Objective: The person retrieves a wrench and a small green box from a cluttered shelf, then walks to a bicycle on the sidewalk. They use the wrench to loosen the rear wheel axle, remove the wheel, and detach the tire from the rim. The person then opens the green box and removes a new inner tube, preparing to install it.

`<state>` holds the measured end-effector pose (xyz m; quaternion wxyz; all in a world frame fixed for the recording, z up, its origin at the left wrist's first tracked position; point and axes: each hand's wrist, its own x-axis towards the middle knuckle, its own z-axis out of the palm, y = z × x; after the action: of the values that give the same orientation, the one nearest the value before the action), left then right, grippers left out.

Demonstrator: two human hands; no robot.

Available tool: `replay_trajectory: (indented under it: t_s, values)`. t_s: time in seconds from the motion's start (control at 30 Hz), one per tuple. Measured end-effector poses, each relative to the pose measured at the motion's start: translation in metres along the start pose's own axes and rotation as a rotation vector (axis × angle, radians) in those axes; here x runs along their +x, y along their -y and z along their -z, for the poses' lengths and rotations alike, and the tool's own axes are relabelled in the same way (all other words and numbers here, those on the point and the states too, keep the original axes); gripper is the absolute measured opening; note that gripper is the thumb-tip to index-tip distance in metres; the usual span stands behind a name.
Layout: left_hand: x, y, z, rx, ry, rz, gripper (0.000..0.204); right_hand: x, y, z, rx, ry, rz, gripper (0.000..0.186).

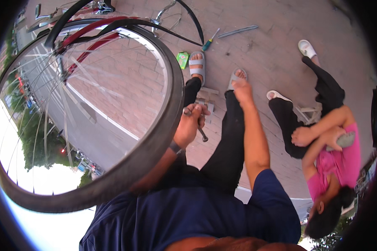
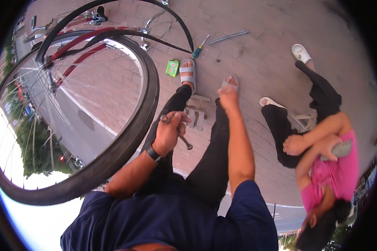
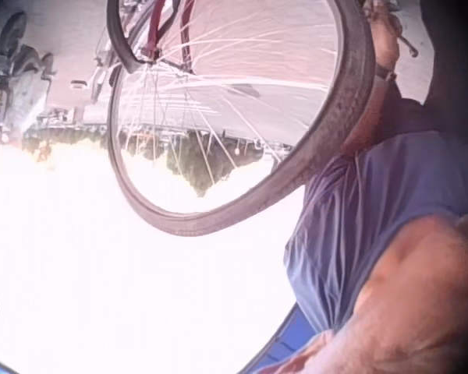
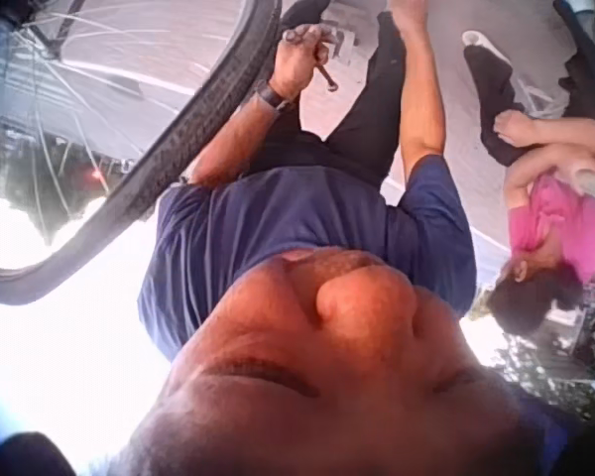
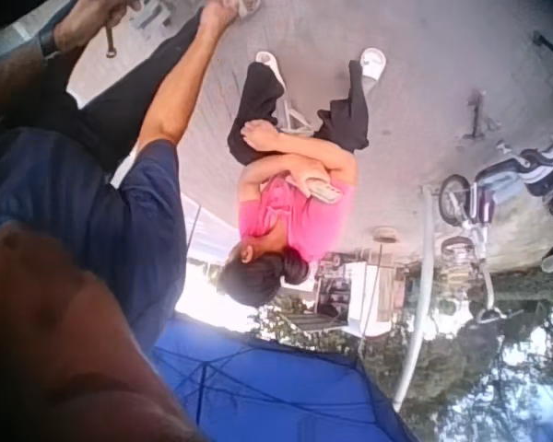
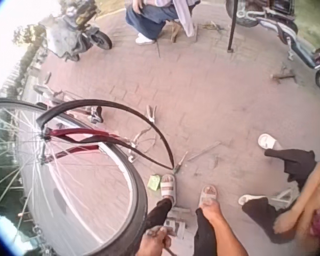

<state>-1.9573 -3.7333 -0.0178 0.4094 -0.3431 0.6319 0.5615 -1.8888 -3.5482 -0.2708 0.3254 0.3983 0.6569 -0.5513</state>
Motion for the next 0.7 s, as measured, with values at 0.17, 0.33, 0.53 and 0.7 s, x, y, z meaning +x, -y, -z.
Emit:
replay_trajectory:
  t_s: [0.17, 0.33, 0.53, 0.7]
  values:
    - [-0.022, 0.001, 0.002, -0.578, 0.045, 0.110, 0.037, -0.198, 0.078, 0.001, 0.465, 0.566, -0.091, 0.029]
    - [-0.061, -0.034, 0.002, -0.690, 0.099, 0.192, 0.036, -0.285, 0.158, 0.045, 0.394, 0.839, -0.080, 0.027]
    - [-0.118, -0.079, 0.065, -0.402, 0.066, -0.034, 0.031, -0.307, 0.230, 0.094, -0.111, 0.347, 0.008, 0.018]
    - [-0.166, -0.145, 0.149, -0.533, -0.191, -0.525, 0.046, -0.292, 0.303, 0.105, -0.378, 0.120, 0.410, 0.020]
